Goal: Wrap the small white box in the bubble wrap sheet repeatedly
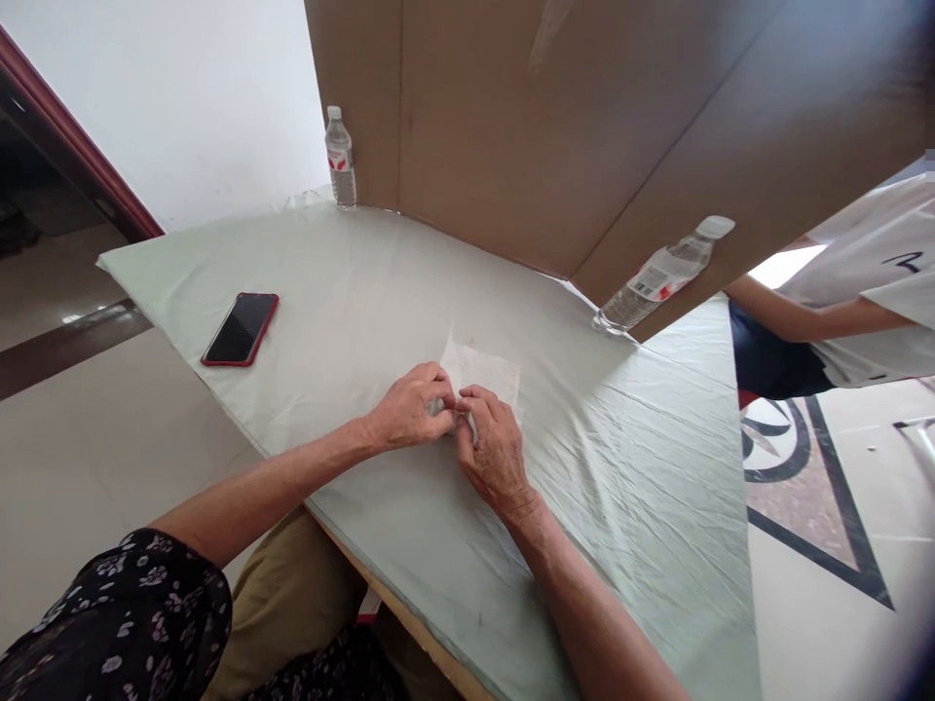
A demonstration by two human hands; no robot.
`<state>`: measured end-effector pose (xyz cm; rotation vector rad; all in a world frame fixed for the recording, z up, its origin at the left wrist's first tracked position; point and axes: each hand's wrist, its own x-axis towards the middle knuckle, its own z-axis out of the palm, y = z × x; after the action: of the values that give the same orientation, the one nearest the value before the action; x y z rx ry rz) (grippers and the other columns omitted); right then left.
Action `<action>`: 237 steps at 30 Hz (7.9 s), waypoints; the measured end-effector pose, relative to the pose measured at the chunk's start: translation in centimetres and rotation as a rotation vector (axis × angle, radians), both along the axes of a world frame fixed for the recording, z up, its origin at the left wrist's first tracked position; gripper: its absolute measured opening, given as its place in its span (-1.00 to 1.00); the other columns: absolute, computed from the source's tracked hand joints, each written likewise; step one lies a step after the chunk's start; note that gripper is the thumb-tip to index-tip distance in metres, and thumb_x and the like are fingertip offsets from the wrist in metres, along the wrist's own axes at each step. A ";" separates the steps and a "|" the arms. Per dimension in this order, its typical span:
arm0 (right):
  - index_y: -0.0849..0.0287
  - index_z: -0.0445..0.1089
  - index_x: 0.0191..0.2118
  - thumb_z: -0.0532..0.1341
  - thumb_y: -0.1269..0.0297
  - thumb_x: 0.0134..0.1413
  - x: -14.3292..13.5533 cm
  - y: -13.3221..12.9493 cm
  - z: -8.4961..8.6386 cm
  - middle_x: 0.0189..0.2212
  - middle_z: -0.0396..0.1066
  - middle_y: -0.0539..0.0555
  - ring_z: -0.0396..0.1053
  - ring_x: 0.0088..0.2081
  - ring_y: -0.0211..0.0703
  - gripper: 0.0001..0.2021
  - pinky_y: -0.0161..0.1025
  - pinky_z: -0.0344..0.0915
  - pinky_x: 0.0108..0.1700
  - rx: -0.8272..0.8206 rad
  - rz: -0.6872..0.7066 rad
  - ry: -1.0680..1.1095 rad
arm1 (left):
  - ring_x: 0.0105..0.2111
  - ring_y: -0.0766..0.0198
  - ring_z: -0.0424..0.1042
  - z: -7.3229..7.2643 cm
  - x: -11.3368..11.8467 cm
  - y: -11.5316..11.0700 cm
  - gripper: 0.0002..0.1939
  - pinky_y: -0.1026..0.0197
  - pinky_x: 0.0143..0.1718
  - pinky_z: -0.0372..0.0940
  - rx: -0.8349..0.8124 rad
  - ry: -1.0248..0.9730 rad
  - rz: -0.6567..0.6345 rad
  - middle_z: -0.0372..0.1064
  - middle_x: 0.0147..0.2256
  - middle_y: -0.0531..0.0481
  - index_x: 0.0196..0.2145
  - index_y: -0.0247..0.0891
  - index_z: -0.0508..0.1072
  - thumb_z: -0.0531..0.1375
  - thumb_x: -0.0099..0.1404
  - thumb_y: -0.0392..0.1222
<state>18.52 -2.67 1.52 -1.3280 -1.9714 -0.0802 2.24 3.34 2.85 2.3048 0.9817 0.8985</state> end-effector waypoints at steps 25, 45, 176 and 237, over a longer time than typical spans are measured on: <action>0.25 0.12 0.29 0.21 -0.17 0.08 5.1 -2.3 2.3 -0.34 0.50 0.10 0.47 -0.53 -0.12 -0.21 -0.22 0.33 -0.53 -0.842 -0.445 0.536 | -0.25 0.16 0.37 -2.9 0.4 -0.3 -0.79 0.11 -0.16 0.35 0.269 -0.122 -0.009 0.47 -0.24 -0.14 -0.25 -0.28 0.49 0.15 0.14 -0.32; 0.27 0.11 0.32 0.21 0.13 0.07 0.3 0.3 2.5 -0.51 0.37 -0.10 0.33 -0.46 -0.21 -0.29 -0.23 0.29 -0.35 -0.510 -0.289 0.510 | -0.21 0.19 0.40 -2.7 0.6 -0.7 -0.90 0.20 -0.21 0.33 0.158 -0.040 -0.053 0.41 -0.24 -0.10 -0.30 -0.24 0.47 0.18 0.21 -0.25; 0.08 0.48 -0.12 0.09 -0.10 0.27 2.1 -0.9 -1.5 0.26 0.29 0.18 0.17 0.32 0.07 -0.60 0.06 0.10 0.32 -0.467 -0.003 0.622 | -0.20 0.27 0.41 -0.2 -1.1 0.1 -0.57 0.26 -0.18 0.28 -0.982 -0.389 -0.455 0.44 -0.19 -0.01 -0.03 -0.30 0.42 0.32 0.15 -0.15; 0.04 0.50 -0.29 0.27 0.21 0.16 -0.6 -0.9 1.1 -0.37 0.57 0.01 0.48 -0.24 -0.07 -0.92 -0.06 0.32 -0.05 -0.142 -0.129 0.412 | -0.34 0.33 0.37 -0.6 -1.7 1.2 -0.61 0.28 -0.25 0.24 -0.902 -0.339 -0.303 0.49 -0.34 -0.03 -0.19 -0.36 0.55 0.22 0.27 0.05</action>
<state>17.94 -3.55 2.62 -1.4305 -1.5660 0.2572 0.55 4.50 2.26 1.4209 0.6621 0.5266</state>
